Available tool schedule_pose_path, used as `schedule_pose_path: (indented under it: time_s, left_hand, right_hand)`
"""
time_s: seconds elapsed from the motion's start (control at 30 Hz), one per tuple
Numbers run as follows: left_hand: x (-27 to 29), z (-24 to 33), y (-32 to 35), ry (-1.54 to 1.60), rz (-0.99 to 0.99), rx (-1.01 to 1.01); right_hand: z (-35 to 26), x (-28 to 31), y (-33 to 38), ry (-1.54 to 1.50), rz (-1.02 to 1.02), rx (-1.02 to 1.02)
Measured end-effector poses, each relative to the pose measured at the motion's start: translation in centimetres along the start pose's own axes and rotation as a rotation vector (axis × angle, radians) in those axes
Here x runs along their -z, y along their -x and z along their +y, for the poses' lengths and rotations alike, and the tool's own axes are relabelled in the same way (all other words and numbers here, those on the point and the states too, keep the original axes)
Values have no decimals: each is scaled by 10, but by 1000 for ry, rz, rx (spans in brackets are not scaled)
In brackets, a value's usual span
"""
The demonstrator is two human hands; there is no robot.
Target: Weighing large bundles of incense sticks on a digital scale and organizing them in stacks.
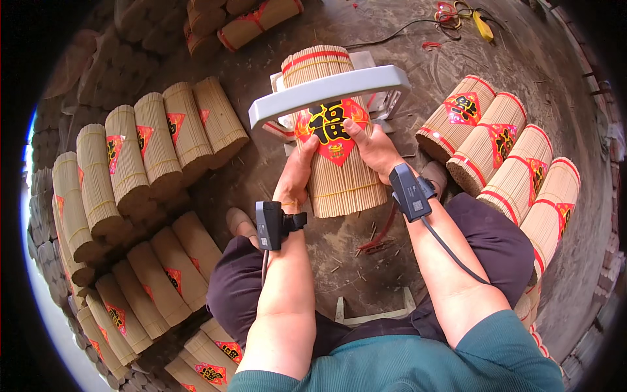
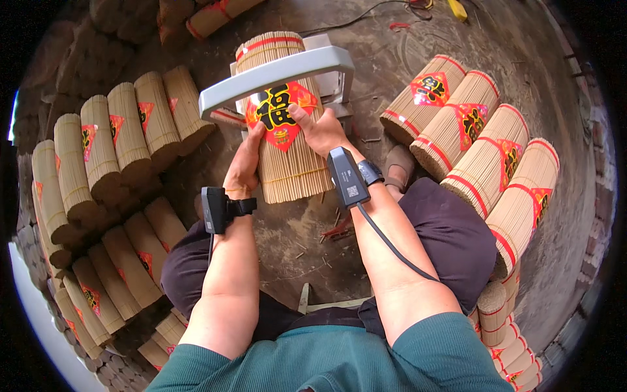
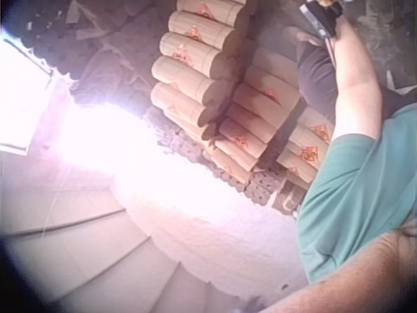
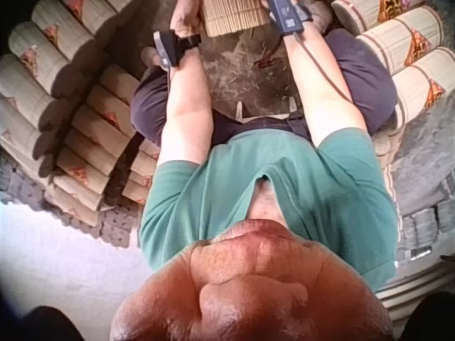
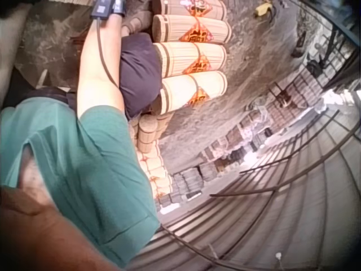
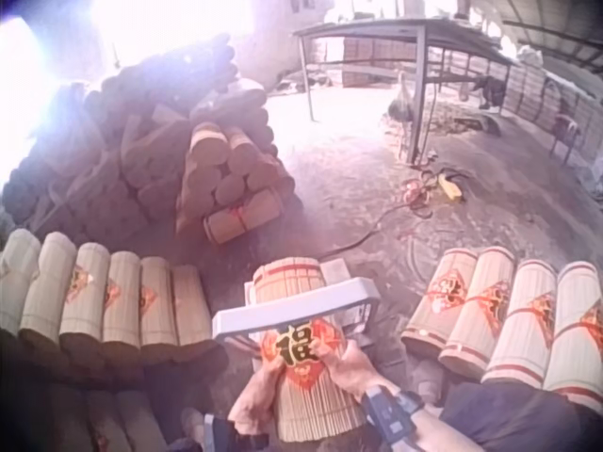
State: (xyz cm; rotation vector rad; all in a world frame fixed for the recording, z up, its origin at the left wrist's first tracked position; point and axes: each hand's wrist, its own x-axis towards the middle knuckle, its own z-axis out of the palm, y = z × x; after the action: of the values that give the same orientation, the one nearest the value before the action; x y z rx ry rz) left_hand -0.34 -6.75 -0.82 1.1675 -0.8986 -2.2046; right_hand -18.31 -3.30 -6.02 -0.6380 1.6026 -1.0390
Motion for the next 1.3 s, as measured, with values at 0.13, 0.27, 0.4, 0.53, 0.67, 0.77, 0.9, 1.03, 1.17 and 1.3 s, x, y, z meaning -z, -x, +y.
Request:
schedule_pose_path:
  time_s: [0.13,0.27,0.4,0.53,0.67,0.77,0.9,1.03,1.17,1.3]
  left_hand:
    - [2,6,4,-9,18,5]
    - [3,2,-1,-21,-3,-7]
    - [3,3,2,-18,17,-8]
    - [2,-1,1,-33,44,-8]
    - [8,-6,4,-140,146,3]
    - [10,-17,29,-223,45,-41]
    - [9,-41,51,-185,-86,-203]
    - [11,-39,41,-101,81,-97]
    - [5,-32,32,-42,-39,-159]
    - [11,-30,24,52,-58,-103]
  right_hand:
    - [-4,-6,4,-21,-8,-21]
    - [-4,-2,4,-59,-13,-24]
    - [-9,-5,9,-56,-1,-6]
    - [-19,-5,16,81,63,-18]
    - [-21,-2,30,105,29,-111]
    - [-12,9,55,146,-87,-31]
    - [13,12,77,78,-166,130]
    - [2,6,77,62,-111,52]
    - [-3,8,61,22,-123,52]
    - [-7,8,51,-154,-174,27]
